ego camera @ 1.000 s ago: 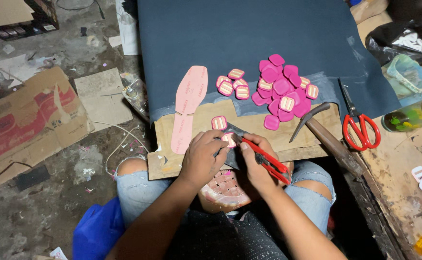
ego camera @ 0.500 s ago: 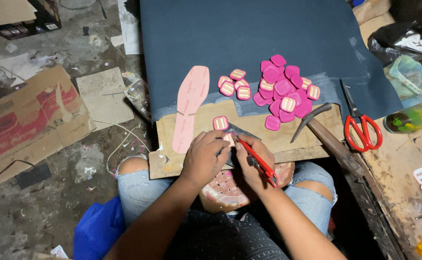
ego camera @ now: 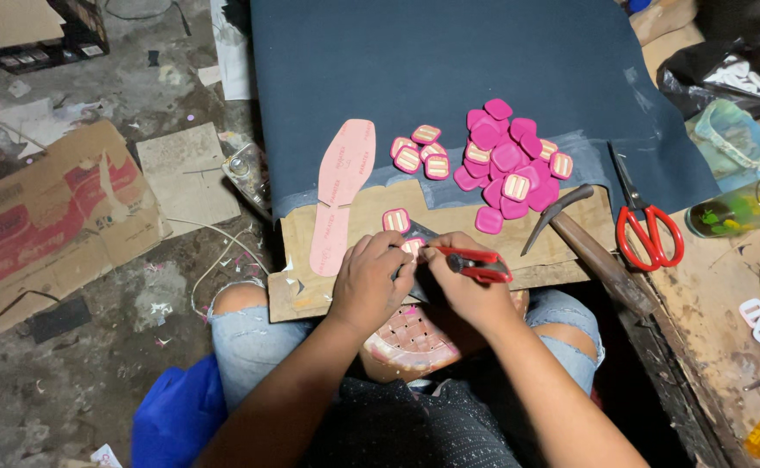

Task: The person sits at a workbench and trims the edges of small pink foam pieces with a red utility knife over a black cutting mat, placing each finished piece on a growing pile. They briefly trim a pink insole-shaped foam piece, then resume trimming the small foam pieces one at a time.

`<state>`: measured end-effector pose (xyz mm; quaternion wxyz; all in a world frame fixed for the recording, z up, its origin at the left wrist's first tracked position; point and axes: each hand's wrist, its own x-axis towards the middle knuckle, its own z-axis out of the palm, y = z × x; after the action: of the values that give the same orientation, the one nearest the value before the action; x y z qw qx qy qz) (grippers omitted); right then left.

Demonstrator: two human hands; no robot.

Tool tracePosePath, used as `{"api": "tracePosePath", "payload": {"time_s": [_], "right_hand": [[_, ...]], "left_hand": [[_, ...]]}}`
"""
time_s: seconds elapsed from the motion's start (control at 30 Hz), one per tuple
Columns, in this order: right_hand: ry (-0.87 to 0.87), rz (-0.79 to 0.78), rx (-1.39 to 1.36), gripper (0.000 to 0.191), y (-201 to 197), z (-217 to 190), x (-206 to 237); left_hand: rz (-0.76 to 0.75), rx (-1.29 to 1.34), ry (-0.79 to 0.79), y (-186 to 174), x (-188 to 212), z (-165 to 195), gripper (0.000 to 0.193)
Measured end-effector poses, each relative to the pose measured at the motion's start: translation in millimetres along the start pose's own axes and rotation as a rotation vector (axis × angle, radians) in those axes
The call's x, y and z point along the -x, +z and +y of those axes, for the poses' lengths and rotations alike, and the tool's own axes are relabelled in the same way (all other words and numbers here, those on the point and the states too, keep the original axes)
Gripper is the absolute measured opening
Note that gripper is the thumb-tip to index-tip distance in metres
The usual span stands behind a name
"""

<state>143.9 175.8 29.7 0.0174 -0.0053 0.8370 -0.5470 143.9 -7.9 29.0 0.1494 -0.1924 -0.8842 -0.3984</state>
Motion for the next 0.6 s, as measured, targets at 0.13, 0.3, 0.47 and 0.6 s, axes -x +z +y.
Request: {"api": "tracePosePath", "payload": {"time_s": [0.13, 0.3, 0.47, 0.6], "right_hand": [[0.068, 0.155, -0.398, 0.025, 5, 26, -4], [0.174, 0.366, -0.687, 0.025, 16, 49, -5], [0.132, 0.335, -0.644, 0.027, 19, 57, -6], [0.112, 0.32, -0.651, 0.028, 19, 59, -4]], "left_hand": [[-0.003, 0.048, -0.001, -2, -1, 2, 0.022], [0.035, 0.101, 0.028, -2, 2, 1, 0.023], [0.08, 0.145, 0.041, -2, 0, 2, 0.017], [0.059, 0.146, 0.037, -2, -11, 8, 0.014]]}}
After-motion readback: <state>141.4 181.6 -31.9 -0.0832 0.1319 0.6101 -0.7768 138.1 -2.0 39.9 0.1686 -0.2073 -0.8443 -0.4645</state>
